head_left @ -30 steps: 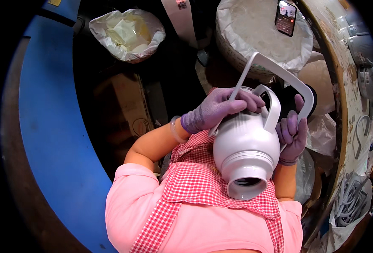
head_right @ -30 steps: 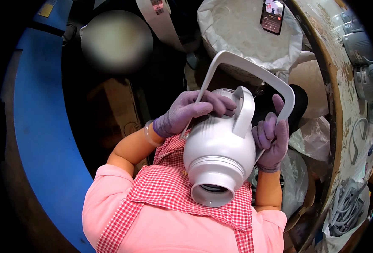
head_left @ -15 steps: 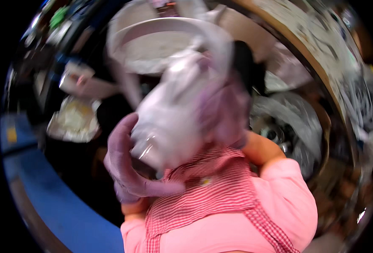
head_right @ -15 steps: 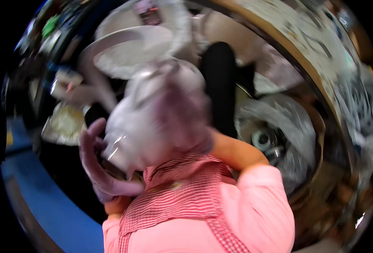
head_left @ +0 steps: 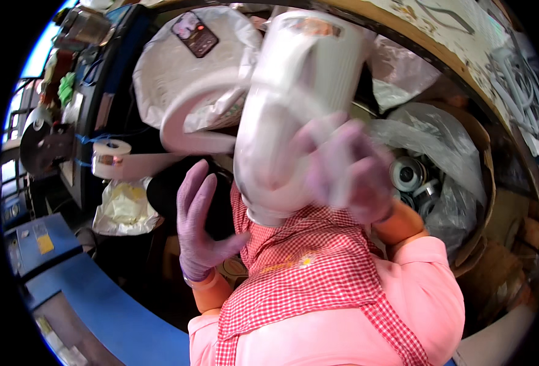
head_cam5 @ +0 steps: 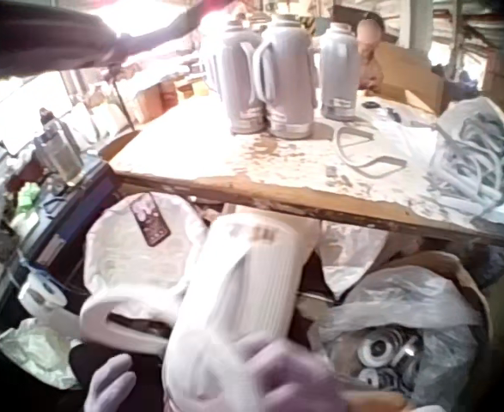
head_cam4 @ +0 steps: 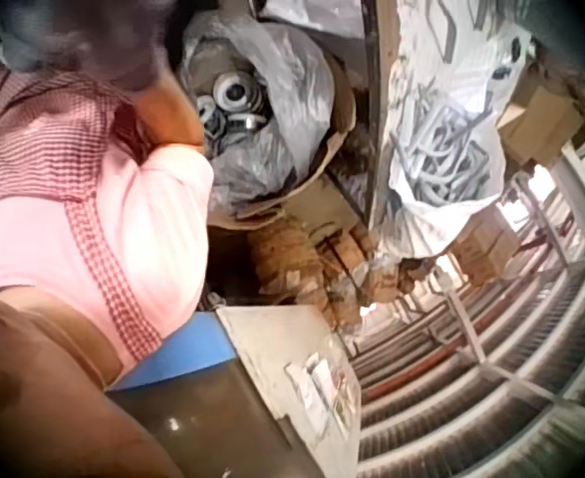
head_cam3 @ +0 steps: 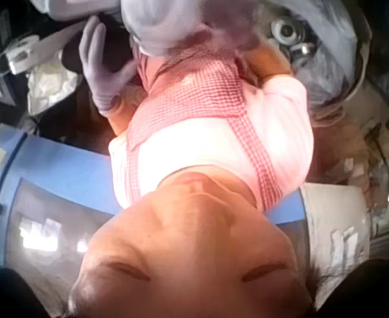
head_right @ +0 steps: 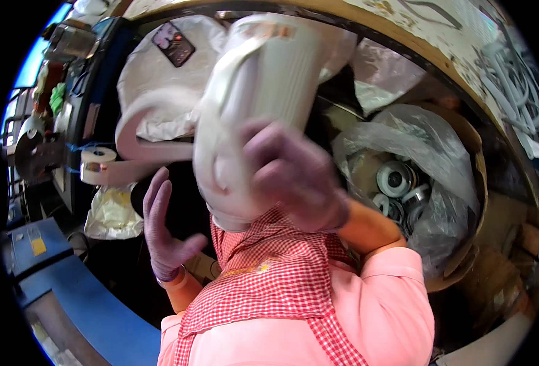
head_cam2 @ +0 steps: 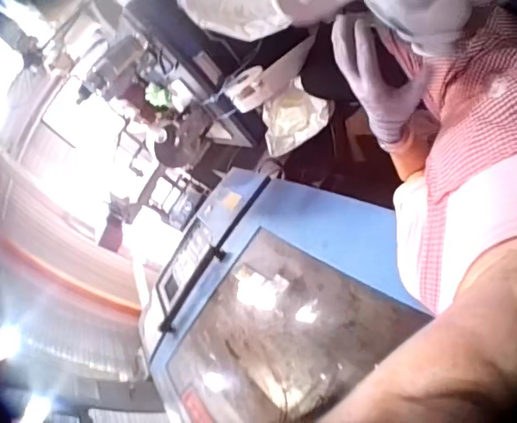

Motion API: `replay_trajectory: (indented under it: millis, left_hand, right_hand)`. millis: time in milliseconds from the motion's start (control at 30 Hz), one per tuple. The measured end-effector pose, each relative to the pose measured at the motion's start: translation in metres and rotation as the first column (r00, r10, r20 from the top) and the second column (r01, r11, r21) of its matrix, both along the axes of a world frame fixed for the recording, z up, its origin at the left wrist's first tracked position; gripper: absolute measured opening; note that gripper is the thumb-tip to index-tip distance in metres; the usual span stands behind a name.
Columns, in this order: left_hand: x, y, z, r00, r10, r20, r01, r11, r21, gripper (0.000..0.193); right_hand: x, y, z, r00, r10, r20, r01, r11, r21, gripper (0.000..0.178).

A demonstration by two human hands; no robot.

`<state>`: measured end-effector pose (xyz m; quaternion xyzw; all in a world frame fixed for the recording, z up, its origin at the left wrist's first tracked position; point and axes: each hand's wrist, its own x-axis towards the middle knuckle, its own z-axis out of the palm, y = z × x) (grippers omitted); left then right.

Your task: The person assembles white electric kettles by inserting internal components and attaching handles. They pick up kettle bodies, insert a metal heating element, and then attach a plastic handle to the side. The finished kettles are placed on a nearby table.

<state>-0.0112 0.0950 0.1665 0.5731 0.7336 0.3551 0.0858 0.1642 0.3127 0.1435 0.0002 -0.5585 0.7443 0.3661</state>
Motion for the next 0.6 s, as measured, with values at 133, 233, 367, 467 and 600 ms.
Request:
replay_trajectory:
  millis: [133, 233, 367, 467, 600]
  left_hand:
    - [0.037, 0.010, -0.015, 0.995, -0.100, -0.005, 0.100, 0.995, -0.030, 0.099]
    - [0.033, 0.022, -0.042, 0.899, -0.066, -0.433, 0.214, 0.929, 0.302, 0.054]
    - [0.025, 0.024, 0.005, 0.805, 0.001, -0.593, 0.234, 0.918, 0.319, 0.025]
    - [0.044, 0.028, 0.031, 0.840, 0.287, -0.461, 0.034, 0.819, 0.572, 0.034]
    - [0.056, 0.027, 0.037, 0.896, 0.130, -0.426, 0.111, 0.861, 0.496, 0.042]
  right_hand:
    - [-0.008, 0.042, 0.032, 0.996, -0.067, -0.059, 0.062, 0.995, -0.077, 0.030]
    - [-0.009, 0.052, 0.054, 0.996, 0.054, -0.066, -0.073, 0.942, -0.327, 0.053]
    - [-0.014, 0.075, 0.068, 0.916, 0.304, -0.263, -0.391, 0.822, -0.414, 0.065]
    - [-0.015, 0.050, 0.067, 0.984, 0.117, 0.136, -0.106, 0.991, -0.086, 0.049]
    - [-0.028, 0.004, 0.036, 0.916, 0.304, 0.263, -0.185, 0.900, -0.396, 0.034]
